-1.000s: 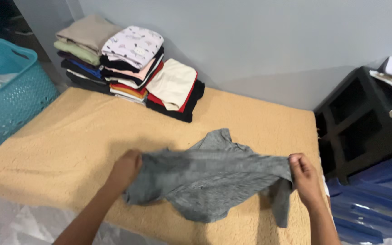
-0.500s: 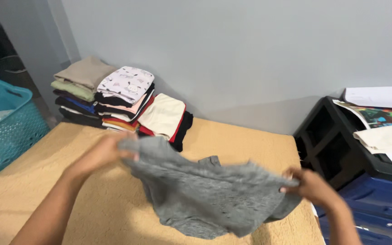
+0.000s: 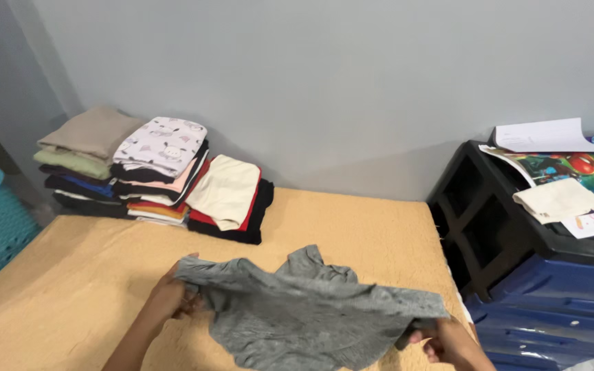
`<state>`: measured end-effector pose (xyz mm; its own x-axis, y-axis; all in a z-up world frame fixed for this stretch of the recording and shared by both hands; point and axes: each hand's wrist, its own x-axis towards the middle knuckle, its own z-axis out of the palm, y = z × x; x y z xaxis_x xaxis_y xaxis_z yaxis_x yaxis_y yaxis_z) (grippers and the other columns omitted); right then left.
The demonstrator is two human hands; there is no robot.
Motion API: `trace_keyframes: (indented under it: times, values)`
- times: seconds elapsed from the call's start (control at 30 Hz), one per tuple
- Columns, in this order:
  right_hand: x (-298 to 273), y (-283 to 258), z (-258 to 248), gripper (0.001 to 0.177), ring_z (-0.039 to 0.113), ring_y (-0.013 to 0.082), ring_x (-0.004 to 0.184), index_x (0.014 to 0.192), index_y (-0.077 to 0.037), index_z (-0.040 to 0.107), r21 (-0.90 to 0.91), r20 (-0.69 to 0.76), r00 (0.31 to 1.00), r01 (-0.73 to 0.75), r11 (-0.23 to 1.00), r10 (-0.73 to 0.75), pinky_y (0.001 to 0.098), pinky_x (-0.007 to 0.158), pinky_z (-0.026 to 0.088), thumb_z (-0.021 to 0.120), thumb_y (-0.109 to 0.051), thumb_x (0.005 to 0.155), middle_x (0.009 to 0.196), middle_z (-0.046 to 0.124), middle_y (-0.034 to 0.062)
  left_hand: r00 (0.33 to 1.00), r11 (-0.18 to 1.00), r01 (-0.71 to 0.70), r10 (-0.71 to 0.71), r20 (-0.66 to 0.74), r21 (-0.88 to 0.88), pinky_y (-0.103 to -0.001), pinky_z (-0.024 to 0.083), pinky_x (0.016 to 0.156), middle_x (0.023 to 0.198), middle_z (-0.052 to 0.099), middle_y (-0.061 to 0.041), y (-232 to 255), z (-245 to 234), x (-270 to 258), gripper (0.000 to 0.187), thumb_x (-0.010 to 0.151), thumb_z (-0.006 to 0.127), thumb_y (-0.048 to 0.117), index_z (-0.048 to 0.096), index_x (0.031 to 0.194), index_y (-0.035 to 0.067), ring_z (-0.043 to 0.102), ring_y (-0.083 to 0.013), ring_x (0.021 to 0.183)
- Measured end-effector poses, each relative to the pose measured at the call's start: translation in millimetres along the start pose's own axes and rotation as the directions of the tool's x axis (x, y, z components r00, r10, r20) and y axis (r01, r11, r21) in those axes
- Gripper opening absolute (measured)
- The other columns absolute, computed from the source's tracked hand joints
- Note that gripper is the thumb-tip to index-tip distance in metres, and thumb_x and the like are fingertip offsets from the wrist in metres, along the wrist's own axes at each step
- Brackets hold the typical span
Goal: The person takes items of clothing from a laundry basket and folds them one by one on a flat surface, placing each folded item onto a growing stack.
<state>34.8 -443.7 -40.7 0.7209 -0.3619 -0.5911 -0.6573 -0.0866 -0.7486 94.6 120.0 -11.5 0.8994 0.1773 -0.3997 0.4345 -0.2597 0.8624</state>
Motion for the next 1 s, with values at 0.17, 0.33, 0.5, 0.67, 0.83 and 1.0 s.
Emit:
trace_keyframes:
  times: [0.17,0.33,0.5,0.67,0.83,1.0]
  values:
    - [-15.5,-36.1,-46.6,0.071,0.061,0.0188,0.047,0.165,-0.029,0.027,0.54,0.126,0.759,0.487,0.686,-0.639,0.0377,0.04,0.052,0.043,-0.04,0.097,0.088,0.071,0.0172,0.899,0.729,-0.279,0.427,0.096,-0.625,-0.035,0.052,0.054,0.096,0.079,-0.011,52.3,-6.9,-8.2,0.052,0.092,0.049,0.04,0.058,0.141,0.024,0.067,-0.0242,0.058]
    - [43.6,-78.6,-80.5,0.055,0.069,0.0224,0.074,0.166,-0.011,0.024,0.816,0.469,0.333,0.189,0.546,-0.818,0.0366,0.061,0.058,0.037,-0.034,0.117,0.113,0.068,0.0204,0.943,0.936,-0.205,0.268,0.199,-0.286,-0.037,0.056,0.064,0.096,0.077,-0.022,84.3,16.3,54.2,0.054,0.101,0.037,0.037,0.058,0.134,0.001,0.07,-0.0296,0.069]
    - [141.8,-129.4,-39.3,0.083,0.067,0.0411,0.122,0.15,0.015,0.043,0.351,0.431,0.894,-0.037,0.936,-0.126,0.046,0.102,0.056,0.013,-0.049,0.106,0.131,0.072,0.0322,0.934,0.82,0.279,-0.112,0.338,-0.5,-0.046,0.057,0.087,0.114,0.07,-0.03,92.1,88.3,141.3,0.058,0.107,0.025,0.038,0.045,0.141,-0.004,0.07,-0.0385,0.098]
    - [94.6,-252.7,-27.4,0.086,0.051,0.0368,0.126,0.146,0.003,0.04,0.6,0.179,0.802,0.371,0.709,-0.57,0.0528,0.102,0.048,0.036,-0.072,0.104,0.144,0.044,0.0312,0.884,0.624,-0.151,0.432,0.177,-0.767,-0.064,0.048,0.102,0.152,0.046,-0.005,183.1,114.2,165.8,0.058,0.106,0.028,0.049,0.03,0.158,0.023,0.052,-0.0281,0.132]
    - [4.4,-323.3,-51.6,0.067,0.056,0.0347,0.126,0.152,-0.002,0.043,0.781,-0.084,0.346,0.606,0.154,-0.935,0.0532,0.115,0.05,0.035,-0.058,0.117,0.125,0.051,0.0253,0.526,0.054,-0.516,0.808,-0.267,-0.855,-0.052,0.046,0.112,0.158,0.046,-0.005,285.9,92.9,96.5,0.059,0.11,0.03,0.044,0.01,0.165,0.034,0.055,-0.0283,0.137]
    - [-27.8,-285.6,-75.9,0.061,0.051,0.0305,0.146,0.17,-0.016,0.022,0.634,-0.233,0.069,0.767,-0.097,-0.97,0.0486,0.13,0.043,0.033,-0.051,0.121,0.152,0.046,0.0161,0.504,0.104,-0.588,0.823,-0.263,-0.802,-0.042,0.051,0.112,0.138,0.053,-0.008,276.1,66.7,20.6,0.053,0.116,0.034,0.038,0.017,0.16,0.016,0.057,-0.0223,0.125]
